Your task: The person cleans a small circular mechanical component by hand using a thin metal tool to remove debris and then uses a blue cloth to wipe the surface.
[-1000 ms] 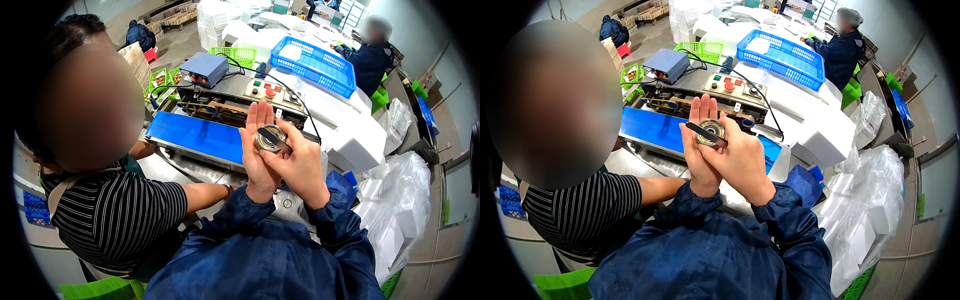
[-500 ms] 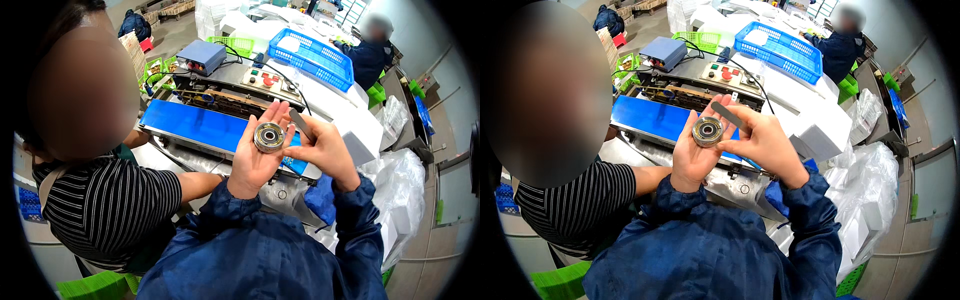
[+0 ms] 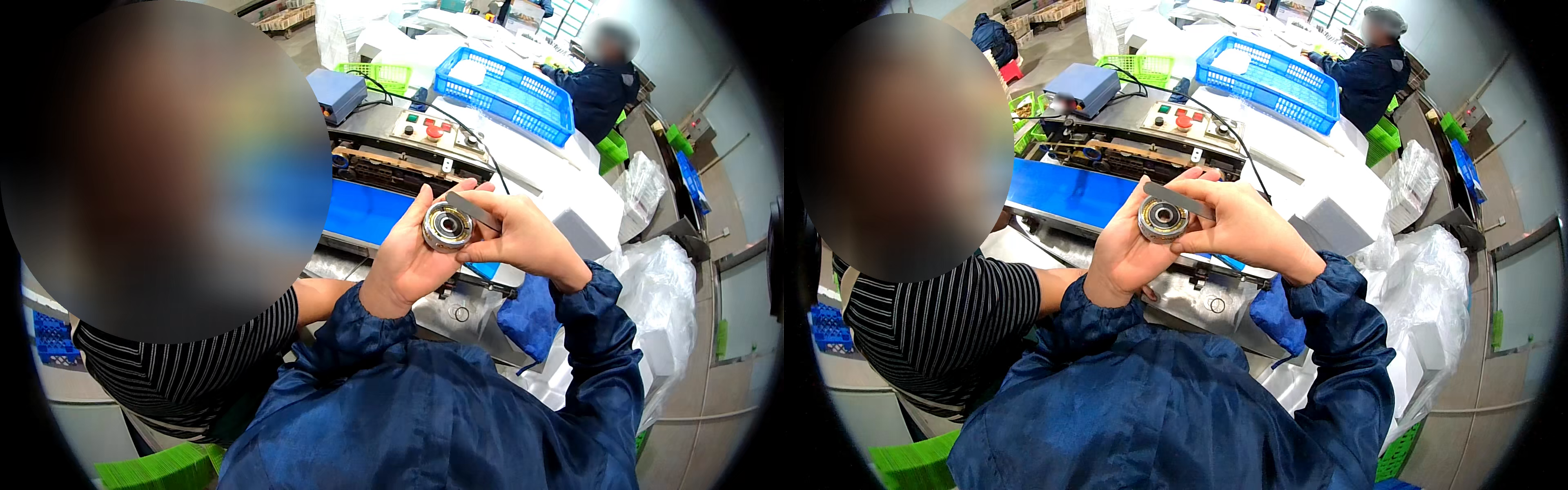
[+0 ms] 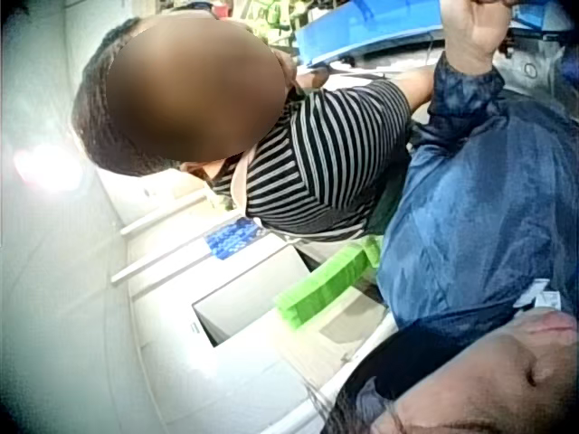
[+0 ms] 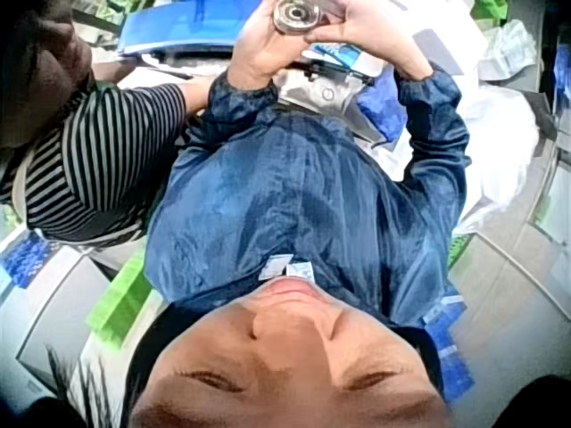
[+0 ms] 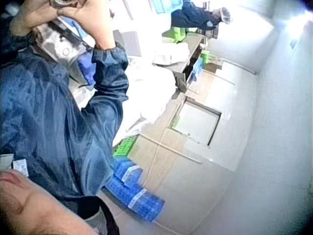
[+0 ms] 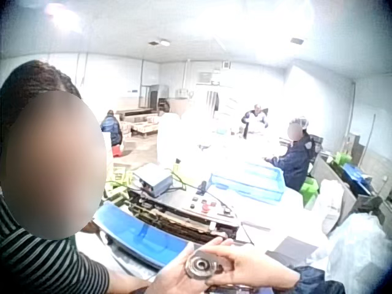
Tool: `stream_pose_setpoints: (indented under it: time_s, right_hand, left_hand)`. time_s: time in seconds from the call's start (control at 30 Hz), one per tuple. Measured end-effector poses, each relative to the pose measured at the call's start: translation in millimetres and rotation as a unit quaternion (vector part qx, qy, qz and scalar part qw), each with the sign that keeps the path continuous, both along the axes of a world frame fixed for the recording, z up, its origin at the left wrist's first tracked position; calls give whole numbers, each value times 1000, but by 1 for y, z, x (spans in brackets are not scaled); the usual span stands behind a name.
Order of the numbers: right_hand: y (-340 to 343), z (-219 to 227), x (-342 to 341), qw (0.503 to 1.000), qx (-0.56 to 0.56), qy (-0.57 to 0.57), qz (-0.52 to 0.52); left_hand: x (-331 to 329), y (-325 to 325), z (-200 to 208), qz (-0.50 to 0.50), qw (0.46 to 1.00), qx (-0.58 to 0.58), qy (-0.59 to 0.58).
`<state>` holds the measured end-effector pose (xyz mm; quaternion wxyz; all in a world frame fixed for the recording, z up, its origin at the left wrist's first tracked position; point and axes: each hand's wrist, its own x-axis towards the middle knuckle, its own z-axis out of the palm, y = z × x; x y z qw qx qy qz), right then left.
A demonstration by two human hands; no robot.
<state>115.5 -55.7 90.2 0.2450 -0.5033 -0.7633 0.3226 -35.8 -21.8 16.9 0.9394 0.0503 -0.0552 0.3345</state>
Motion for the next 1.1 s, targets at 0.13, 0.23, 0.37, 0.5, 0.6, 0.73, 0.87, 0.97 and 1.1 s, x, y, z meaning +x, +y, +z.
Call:
stream_pose_setpoints:
  time_s: [0.13,0.23,0.37,0.5,0.6,0.73,0.87,0.97,1.1]
  right_hand:
    - [1,-12,2,999,40,16,-14]
    - [0,-13,-3,998,44,43,-34]
    - [-3,-10,-13,992,107,22,-68]
    - [-2,-18,-21,983,153,42,-94]
    - [-1,-21,-28,978,178,28,-108]
    - [0,-27,-34,978,142,60,-141]
    - [3,-39,-45,968,192,75,-143]
    - [4,-40,-50,967,195,72,-150]
    - [4,-41,-49,968,182,74,-156]
  left_hand:
    - [0,3,-3,-8,1000,10,6]
    - [-2,5,0,1,1000,20,23]
    - [-4,8,3,10,999,4,-30]
    - [-3,8,4,32,998,5,-45]
    - [-4,8,-1,60,997,21,-48]
    - [-1,5,-6,129,990,9,-47]
    - [8,4,-9,258,965,43,4]
    - [7,6,-10,270,962,39,15]
    - [5,3,-9,270,963,23,12]
